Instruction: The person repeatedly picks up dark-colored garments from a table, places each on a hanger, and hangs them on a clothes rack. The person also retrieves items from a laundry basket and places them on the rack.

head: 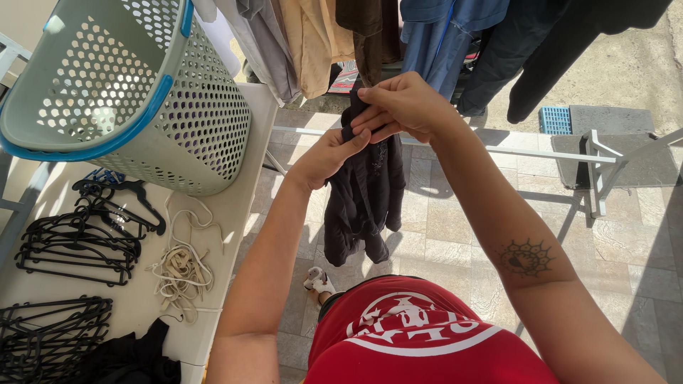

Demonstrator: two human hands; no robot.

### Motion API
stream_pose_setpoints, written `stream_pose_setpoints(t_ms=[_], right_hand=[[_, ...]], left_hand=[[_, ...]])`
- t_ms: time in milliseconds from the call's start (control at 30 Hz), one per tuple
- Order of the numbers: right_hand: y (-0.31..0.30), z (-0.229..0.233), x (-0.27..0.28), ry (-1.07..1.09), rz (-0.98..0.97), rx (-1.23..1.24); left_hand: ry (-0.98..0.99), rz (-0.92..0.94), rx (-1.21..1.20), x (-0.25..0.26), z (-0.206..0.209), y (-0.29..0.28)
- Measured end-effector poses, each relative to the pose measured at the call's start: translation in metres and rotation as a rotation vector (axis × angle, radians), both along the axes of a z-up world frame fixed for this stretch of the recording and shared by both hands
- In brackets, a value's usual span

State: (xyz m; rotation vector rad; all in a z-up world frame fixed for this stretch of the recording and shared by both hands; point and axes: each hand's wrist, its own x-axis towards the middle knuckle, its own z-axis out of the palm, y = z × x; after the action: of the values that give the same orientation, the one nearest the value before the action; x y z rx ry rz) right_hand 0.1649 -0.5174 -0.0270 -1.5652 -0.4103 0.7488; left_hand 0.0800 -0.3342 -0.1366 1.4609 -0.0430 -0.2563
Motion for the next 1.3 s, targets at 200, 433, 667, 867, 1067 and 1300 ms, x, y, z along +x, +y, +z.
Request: stream_pose_setpoints(t_ms=[200,433,667,867,1067,1300], right_hand=[[-0.017,-0.003,0.007,0.026,-0.167,0.128],[-0.039,-0.008,0.008,-0.031,-0.185,0.064],[-0.106,-0.044,0.012,-0.191,-0.197,-0.239],[-0.086,-0.079,-0.002,-0.497,0.132,-0.967],[0.007,-0.099,-0.032,-0.622,0.421,-0.814],[0.205,-0.144,-0.103,-0.311,0.640,-0.318]], left_hand=[[-0.025,0.071,0.049,-0.011,0.015,0.016],[-0.057,0.231,0.409,-0.020,0.027,0.032],[-0.168,0.660,0.958,-0.047,0.016,0.051],[-0.329,0.798,0.753,-0.076,0.002,0.005],[-0.187,0.975,0.643,-0.134,-0.008,0.003],[0.068,1.209,0.499,-0.198,-0.058,0.065]])
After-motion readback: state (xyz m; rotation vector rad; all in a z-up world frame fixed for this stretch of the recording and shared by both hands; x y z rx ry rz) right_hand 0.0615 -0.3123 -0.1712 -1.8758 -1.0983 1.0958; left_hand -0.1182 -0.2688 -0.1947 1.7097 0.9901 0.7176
